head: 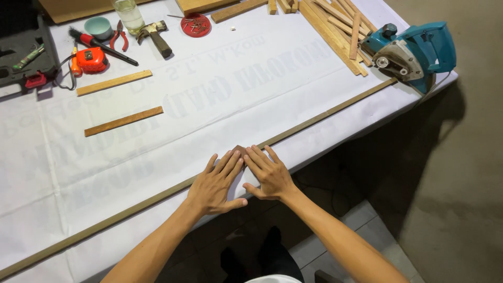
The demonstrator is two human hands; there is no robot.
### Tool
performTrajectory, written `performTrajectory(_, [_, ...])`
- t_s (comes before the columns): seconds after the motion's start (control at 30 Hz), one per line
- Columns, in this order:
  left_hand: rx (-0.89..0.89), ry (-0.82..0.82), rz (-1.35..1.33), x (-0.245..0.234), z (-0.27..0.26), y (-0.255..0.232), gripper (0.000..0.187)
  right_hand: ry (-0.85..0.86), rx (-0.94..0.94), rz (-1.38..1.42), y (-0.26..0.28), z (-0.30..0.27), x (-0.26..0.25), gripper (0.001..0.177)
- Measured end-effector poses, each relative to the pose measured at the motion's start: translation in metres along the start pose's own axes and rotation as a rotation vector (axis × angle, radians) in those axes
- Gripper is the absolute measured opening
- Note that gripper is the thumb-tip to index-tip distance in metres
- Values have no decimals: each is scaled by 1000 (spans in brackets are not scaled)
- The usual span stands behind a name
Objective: Using power tools and hand tools to sand, plane, and assemble wooden components.
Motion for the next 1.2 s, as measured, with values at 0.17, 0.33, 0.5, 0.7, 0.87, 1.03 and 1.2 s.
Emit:
performTrajectory(0.17, [16,17,-14,16,40,-10,119,15,47,-35,-36,-11,-6,75])
performTrajectory(0.33, [17,21,-21,35,102,-29,119,28,82,-67,-92,-25,-20,73])
performTrajectory(0.5, [33,25,-41,53,172,-53,118,34,113,-103,-160,-44,-31,65])
performTrajectory(0.7, [38,117,-40,66,252,-82,122,29,143,-144,-237,-69,-41,64])
performTrajectory(0.87, [9,93,-59,83,312,-102,108,41,179,-136,-297,-85,-46,53])
performTrajectory(1.03, [0,-97,-135,96,328,-105,76,30,276,5,-335,-89,-42,35])
performTrajectory(1.2, [43,-249,-199,78,322,-103,56,53,320,56,-334,-82,-37,28])
Point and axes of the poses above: each hand's wrist, its own z-axis towards the middle knuckle, its own x-axis out of the palm, y = z × x, the point moved 7 cm from there along z, towards the middle knuckle, and after that the axes turned 5 degrees about -z, right-handed, at the moved point
